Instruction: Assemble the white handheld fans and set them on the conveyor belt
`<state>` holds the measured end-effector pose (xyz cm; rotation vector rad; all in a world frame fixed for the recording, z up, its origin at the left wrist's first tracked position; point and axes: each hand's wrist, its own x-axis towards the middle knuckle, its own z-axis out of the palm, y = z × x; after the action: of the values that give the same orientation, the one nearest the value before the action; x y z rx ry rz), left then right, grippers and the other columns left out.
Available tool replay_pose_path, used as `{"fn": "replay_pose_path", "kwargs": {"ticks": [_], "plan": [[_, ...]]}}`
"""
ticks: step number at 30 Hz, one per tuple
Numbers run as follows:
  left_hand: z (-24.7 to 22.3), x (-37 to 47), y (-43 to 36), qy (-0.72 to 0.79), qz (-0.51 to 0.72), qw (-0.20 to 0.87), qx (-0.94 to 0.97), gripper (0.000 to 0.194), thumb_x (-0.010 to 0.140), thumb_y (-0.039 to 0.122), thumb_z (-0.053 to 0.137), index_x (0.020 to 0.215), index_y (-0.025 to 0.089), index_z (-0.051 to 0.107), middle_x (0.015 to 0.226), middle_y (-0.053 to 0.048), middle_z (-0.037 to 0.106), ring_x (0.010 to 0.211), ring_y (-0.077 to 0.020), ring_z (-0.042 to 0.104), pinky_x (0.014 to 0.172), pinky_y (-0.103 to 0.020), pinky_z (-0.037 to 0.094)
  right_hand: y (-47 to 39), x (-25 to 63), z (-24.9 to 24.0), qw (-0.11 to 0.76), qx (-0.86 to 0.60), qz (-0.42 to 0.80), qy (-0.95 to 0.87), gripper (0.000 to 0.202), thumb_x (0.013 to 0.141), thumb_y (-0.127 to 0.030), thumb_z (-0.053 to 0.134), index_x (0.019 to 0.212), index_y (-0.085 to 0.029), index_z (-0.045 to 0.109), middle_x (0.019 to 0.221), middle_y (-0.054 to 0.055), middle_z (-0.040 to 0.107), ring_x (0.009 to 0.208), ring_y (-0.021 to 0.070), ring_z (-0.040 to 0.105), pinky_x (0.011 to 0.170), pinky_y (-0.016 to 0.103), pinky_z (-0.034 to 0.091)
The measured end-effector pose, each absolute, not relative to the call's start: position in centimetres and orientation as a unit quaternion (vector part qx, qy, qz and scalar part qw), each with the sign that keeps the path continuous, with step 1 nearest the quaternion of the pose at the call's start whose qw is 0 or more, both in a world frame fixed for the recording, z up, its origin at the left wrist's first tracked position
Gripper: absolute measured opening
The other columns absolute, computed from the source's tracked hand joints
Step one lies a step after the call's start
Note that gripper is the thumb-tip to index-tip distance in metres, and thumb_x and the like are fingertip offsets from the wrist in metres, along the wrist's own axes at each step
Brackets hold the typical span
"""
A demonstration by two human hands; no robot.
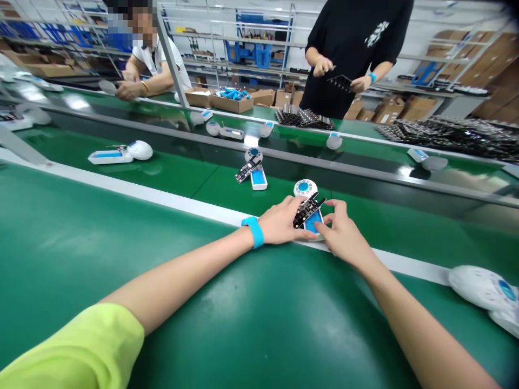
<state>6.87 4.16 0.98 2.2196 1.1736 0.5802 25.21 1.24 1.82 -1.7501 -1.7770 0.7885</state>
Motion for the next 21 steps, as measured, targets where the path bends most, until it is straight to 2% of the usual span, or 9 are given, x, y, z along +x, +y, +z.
{"fn": "replay_pose_path", "kwargs": {"ticks": [5, 8, 10, 13, 16, 18, 21], "plan": [[1.9, 5.6, 5.2, 0.386, 0.157, 0.311, 0.854, 0.088, 0.072, 0.059, 0.079, 0.142, 0.02, 0.042, 0.13, -0.015, 0.059, 0.113, -0.034, 0.061, 0.091, -0.044, 0.05, 0.2, 24.6, 3.7, 0.175, -0.652, 0.259, -0.691, 0.04, 0.084, -0.035, 0.054, 0.118, -0.022, 0.037, 0.068, -0.004, 0.063, 0.067, 0.0226, 0.062, 0.063, 0.03, 0.039], [2.3, 4.9, 5.3, 0.361, 0.156, 0.357, 0.848, 0.078, 0.078, 0.052, 0.075, 0.141, 0.019, 0.042, 0.112, -0.01, 0.066, 0.095, -0.0266, 0.065, 0.079, -0.036, 0.05, -0.5, 24.3, 4.9, 0.134, -0.649, 0.256, -0.703, 0.034, 0.083, -0.034, 0.054, 0.112, -0.023, 0.039, 0.061, -0.006, 0.059, 0.063, 0.0215, 0.059, 0.059, 0.029, 0.036], [2.5, 4.7, 5.1, 0.36, 0.147, 0.364, 0.846, 0.067, 0.086, 0.04, 0.066, 0.143, 0.017, 0.039, 0.101, -0.007, 0.067, 0.085, -0.0237, 0.065, 0.073, -0.033, 0.049, -0.8, 24.1, 5.4, 0.109, -0.638, 0.259, -0.717, 0.029, 0.083, -0.028, 0.053, 0.109, -0.024, 0.043, 0.059, -0.006, 0.058, 0.061, 0.0205, 0.057, 0.058, 0.028, 0.034], [2.7, 4.8, 4.6, 0.391, 0.125, 0.332, 0.849, 0.059, 0.088, 0.026, 0.053, 0.143, 0.015, 0.037, 0.094, -0.007, 0.067, 0.08, -0.0254, 0.065, 0.071, -0.035, 0.049, -0.9, 23.9, 5.8, 0.074, -0.63, 0.238, -0.736, 0.019, 0.084, -0.026, 0.054, 0.103, -0.025, 0.057, 0.066, -0.003, 0.063, 0.065, 0.0204, 0.058, 0.058, 0.028, 0.031], [2.3, 5.3, 4.1, 0.432, 0.142, 0.301, 0.838, 0.058, 0.088, 0.025, 0.046, 0.144, 0.015, 0.036, 0.108, -0.011, 0.067, 0.093, -0.0302, 0.066, 0.08, -0.041, 0.051, -0.7, 23.7, 5.4, 0.064, -0.642, 0.162, -0.747, 0.022, 0.088, -0.031, 0.055, 0.105, -0.031, 0.069, 0.079, 0.001, 0.07, 0.075, 0.0232, 0.061, 0.059, 0.029, 0.028], [1.9, 5.7, 3.8, 0.437, 0.165, 0.306, 0.83, 0.06, 0.089, 0.024, 0.043, 0.146, 0.015, 0.032, 0.114, -0.013, 0.066, 0.1, -0.0308, 0.066, 0.085, -0.043, 0.051, -0.6, 23.5, 5.1, 0.062, -0.648, 0.101, -0.752, 0.028, 0.091, -0.033, 0.053, 0.113, -0.034, 0.071, 0.085, 0.003, 0.073, 0.079, 0.025, 0.063, 0.059, 0.03, 0.025], [1.3, 6.2, 3.5, 0.419, 0.186, 0.322, 0.828, 0.063, 0.088, 0.023, 0.042, 0.148, 0.015, 0.027, 0.107, -0.01, 0.068, 0.093, -0.0278, 0.066, 0.083, -0.042, 0.052, -0.5, 23.4, 4.8, 0.03, -0.646, 0.043, -0.761, 0.029, 0.094, -0.034, 0.05, 0.107, -0.034, 0.076, 0.085, 0.005, 0.074, 0.076, 0.0249, 0.064, 0.056, 0.031, 0.022]]}}
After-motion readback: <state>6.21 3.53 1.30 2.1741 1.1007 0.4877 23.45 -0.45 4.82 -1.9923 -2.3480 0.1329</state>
